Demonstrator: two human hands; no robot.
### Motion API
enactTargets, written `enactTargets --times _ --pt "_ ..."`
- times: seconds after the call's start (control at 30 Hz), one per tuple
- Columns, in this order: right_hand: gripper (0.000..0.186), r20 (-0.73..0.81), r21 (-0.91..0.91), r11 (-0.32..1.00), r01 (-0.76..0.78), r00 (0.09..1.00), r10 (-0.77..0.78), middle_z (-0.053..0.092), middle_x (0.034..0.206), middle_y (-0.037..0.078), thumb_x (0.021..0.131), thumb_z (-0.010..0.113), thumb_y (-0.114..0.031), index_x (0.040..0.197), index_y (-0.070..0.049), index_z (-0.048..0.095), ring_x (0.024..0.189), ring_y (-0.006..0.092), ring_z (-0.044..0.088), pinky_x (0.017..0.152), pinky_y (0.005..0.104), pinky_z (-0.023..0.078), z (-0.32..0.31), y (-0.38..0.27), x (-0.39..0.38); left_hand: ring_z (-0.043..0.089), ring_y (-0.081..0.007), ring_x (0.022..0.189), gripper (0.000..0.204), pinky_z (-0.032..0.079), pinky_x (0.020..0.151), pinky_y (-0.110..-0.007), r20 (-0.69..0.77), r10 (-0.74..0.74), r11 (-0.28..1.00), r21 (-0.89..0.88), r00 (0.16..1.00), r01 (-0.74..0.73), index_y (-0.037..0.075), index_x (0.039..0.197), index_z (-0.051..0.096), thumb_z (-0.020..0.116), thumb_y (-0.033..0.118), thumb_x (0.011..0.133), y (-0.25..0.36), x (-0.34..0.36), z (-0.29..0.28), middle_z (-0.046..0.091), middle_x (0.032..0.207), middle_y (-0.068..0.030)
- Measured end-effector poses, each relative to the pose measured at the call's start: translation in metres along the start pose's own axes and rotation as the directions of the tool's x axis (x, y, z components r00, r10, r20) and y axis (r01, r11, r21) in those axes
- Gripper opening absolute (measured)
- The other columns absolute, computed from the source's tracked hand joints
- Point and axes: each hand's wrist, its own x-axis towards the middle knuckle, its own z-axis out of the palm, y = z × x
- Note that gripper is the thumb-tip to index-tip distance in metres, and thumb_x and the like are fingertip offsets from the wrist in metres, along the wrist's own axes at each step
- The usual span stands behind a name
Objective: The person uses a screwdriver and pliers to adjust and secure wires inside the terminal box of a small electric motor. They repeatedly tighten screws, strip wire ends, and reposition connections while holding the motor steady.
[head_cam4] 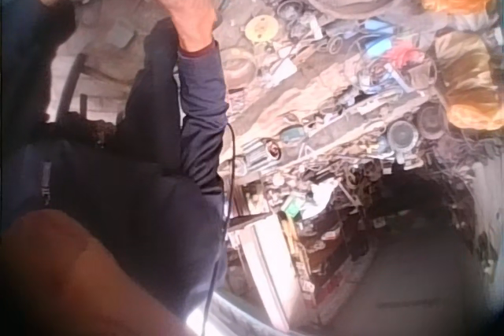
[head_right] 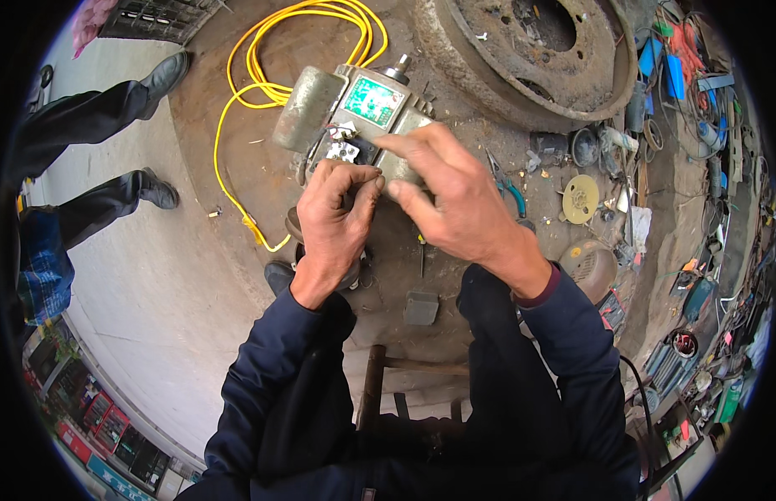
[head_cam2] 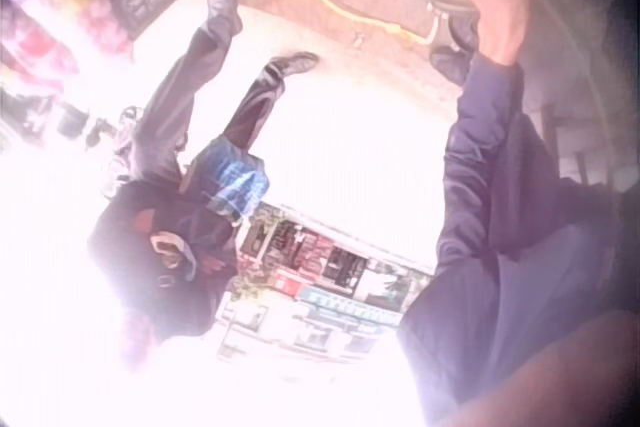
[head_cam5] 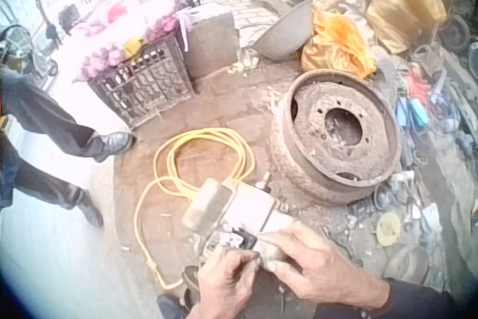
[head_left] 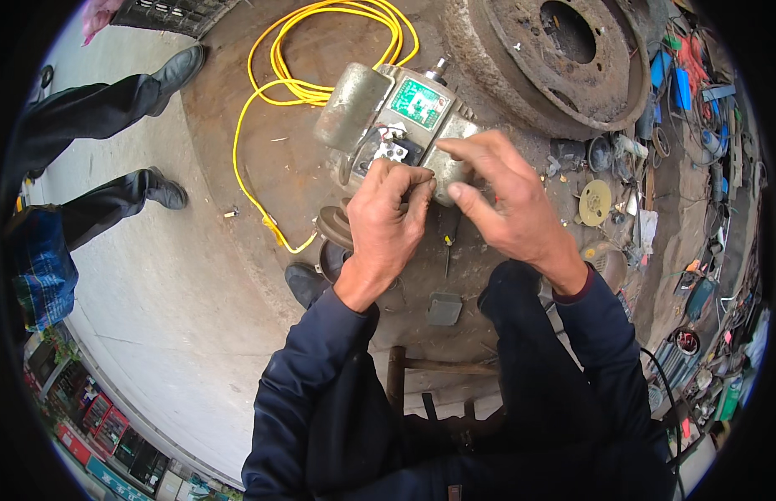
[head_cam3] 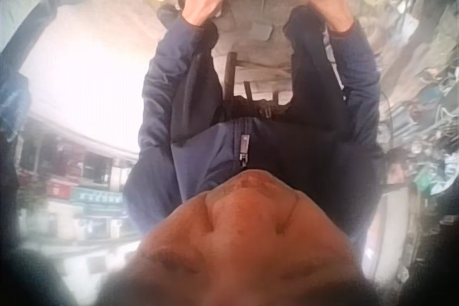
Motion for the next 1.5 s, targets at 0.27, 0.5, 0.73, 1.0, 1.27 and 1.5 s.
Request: enactTargets --times 0.27,0.5,0.73,1.0,1.27,1.5 --pt "0.018 0.171 -0.173 0.970 0.172 0.975 -0.142 0.066 0.102 0.017 0.092 0.076 0.000 0.109 0.000 0.070 0.094 0.0417 0.070 0.078 0.0497 0.057 0.010 -0.005 0.030 0.065 -0.0241 0.078 0.014 0.054 0.071 -0.036 0.019 -0.023 1.000 0.006 1.000 0.023 0.003 0.097 0.075 0.085 -0.002 0.088 -0.003 -0.001 -0.003 0.066 0.089 -0.0095" --pt "0.014 0.120 -0.255 0.967 0.016 0.993 0.015 0.068 0.089 0.019 0.096 0.074 -0.011 0.097 -0.001 0.065 0.081 0.0454 0.071 0.070 0.0550 0.055 0.010 -0.008 0.019 0.065 -0.0325 0.074 0.015 0.053 0.066 -0.042 -0.014 0.054 0.998 0.026 0.998 -0.054 0.004 0.092 0.073 0.084 -0.002 0.084 -0.002 0.000 -0.001 0.061 0.085 -0.0122" --pt "0.027 0.181 -0.099 0.939 -0.330 0.922 0.343 0.066 0.074 0.025 0.105 0.063 -0.019 0.091 0.004 0.063 0.073 0.0527 0.066 0.069 0.0571 0.054 0.022 -0.006 0.023 0.064 -0.0266 0.072 0.018 0.052 0.064 -0.037 -0.039 0.247 0.963 0.125 0.968 -0.240 0.003 0.093 0.074 0.086 -0.006 0.083 -0.009 0.003 -0.001 0.063 0.084 -0.0104" --pt "0.019 0.121 -0.032 0.986 -0.162 0.979 0.165 0.068 0.089 0.019 0.103 0.071 -0.013 0.113 0.003 0.070 0.077 0.0440 0.067 0.070 0.0465 0.056 0.000 -0.008 0.022 0.065 -0.0238 0.071 0.015 0.052 0.063 -0.035 -0.061 0.184 0.982 0.059 0.981 -0.181 0.002 0.094 0.074 0.085 -0.006 0.086 -0.009 0.001 0.001 0.063 0.084 -0.0101" --pt "0.018 0.184 -0.188 0.933 0.306 0.944 -0.273 0.065 0.092 0.017 0.094 0.078 -0.002 0.102 0.000 0.062 0.079 0.0406 0.069 0.067 0.0485 0.055 0.006 0.013 0.025 0.064 -0.0334 0.074 0.019 0.052 0.067 -0.043 -0.059 0.164 0.986 0.054 0.985 -0.161 0.003 0.090 0.068 0.084 -0.004 0.082 -0.007 0.000 0.002 0.057 0.082 -0.0127" --pt "0.018 0.163 -0.300 0.923 0.240 0.967 -0.198 0.066 0.081 0.018 0.102 0.073 -0.010 0.095 -0.002 0.058 0.069 0.0429 0.068 0.060 0.0508 0.054 0.014 0.012 0.023 0.062 -0.0345 0.073 0.018 0.051 0.066 -0.044 -0.049 0.158 0.985 0.072 0.986 -0.155 0.003 0.088 0.066 0.083 -0.003 0.083 -0.006 0.000 0.001 0.056 0.082 -0.0131"
